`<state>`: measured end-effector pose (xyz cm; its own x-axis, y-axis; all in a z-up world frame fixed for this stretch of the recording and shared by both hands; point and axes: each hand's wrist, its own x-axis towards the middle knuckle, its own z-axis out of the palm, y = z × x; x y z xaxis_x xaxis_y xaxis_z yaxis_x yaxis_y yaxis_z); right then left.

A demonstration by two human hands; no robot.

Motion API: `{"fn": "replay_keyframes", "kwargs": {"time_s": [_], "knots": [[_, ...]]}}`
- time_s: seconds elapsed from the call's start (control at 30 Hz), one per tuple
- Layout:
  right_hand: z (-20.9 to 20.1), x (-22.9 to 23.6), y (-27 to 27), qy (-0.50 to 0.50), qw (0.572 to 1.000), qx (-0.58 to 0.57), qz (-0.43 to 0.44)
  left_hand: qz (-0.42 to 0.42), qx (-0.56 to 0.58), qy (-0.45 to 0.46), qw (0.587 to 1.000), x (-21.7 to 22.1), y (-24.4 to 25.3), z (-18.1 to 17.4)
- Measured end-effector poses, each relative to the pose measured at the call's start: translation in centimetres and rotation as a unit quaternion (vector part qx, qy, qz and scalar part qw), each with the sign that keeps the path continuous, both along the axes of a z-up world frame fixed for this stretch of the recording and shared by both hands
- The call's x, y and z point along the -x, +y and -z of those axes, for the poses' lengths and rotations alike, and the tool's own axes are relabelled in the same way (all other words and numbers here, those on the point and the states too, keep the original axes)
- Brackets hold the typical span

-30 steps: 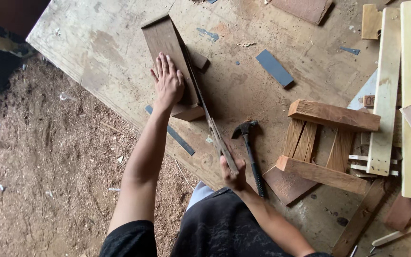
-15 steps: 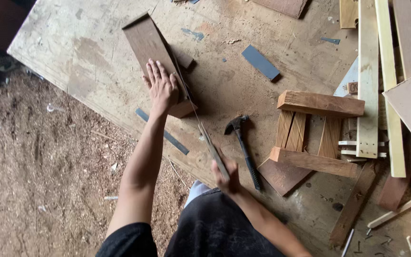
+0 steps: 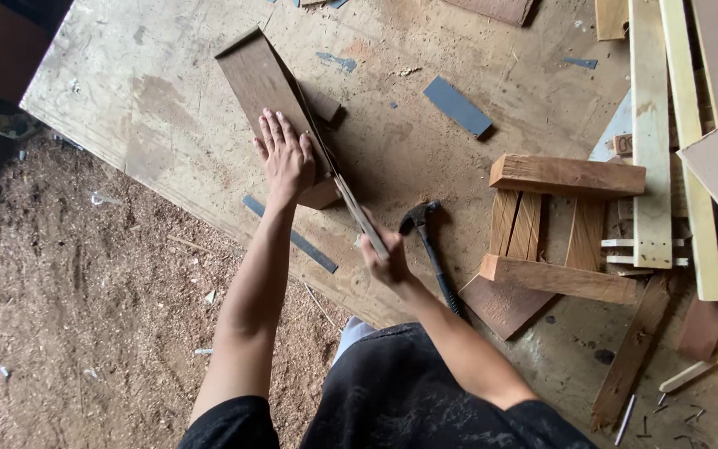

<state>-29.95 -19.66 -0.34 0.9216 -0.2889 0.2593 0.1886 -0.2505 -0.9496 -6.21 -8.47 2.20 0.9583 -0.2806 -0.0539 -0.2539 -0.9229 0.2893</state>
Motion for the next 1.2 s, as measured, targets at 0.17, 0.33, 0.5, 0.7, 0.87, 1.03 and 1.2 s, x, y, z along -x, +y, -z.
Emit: {"fn": "replay_keyframes", "kwargs": {"time_s": [0.17, 0.33, 0.5, 0.7, 0.87, 1.03, 1.2], "knots": [[0.4, 1.1, -0.5, -0.003, 0.999, 0.033, -0.003, 0.009, 0.019, 0.002, 1.000, -0.5, -0.1, 0.0], [0.1, 3.8, -0.7, -0.014, 0.999, 0.037, 0.001, -0.004, -0.008, 0.000, 1.000, -0.1, -0.3, 0.4], [2.1, -1.2, 0.1, 0.040, 0.999, -0.006, -0.018, 0.010, 0.005, 0.003, 1.000, -0.1, 0.4, -0.2], [1.8, 4.6, 0.1, 0.026, 1.000, 0.012, -0.005, 0.001, -0.001, 0.011, 1.000, -0.3, 0.0, 0.0], [5.4, 1.1, 0.2, 0.183, 0.981, -0.041, -0.041, 0.003, 0.015, 0.011, 1.000, 0.3, 0.5, -0.3], [8.7, 2.1, -3.1, -0.001, 0.994, 0.086, 0.070, -0.059, 0.009, 0.018, 0.998, -0.1, 1.6, -0.6], [9.8, 4.7, -7.0, 0.139, 0.960, 0.231, 0.076, -0.129, 0.026, 0.065, 0.989, -0.3, 3.7, -1.2]]}}
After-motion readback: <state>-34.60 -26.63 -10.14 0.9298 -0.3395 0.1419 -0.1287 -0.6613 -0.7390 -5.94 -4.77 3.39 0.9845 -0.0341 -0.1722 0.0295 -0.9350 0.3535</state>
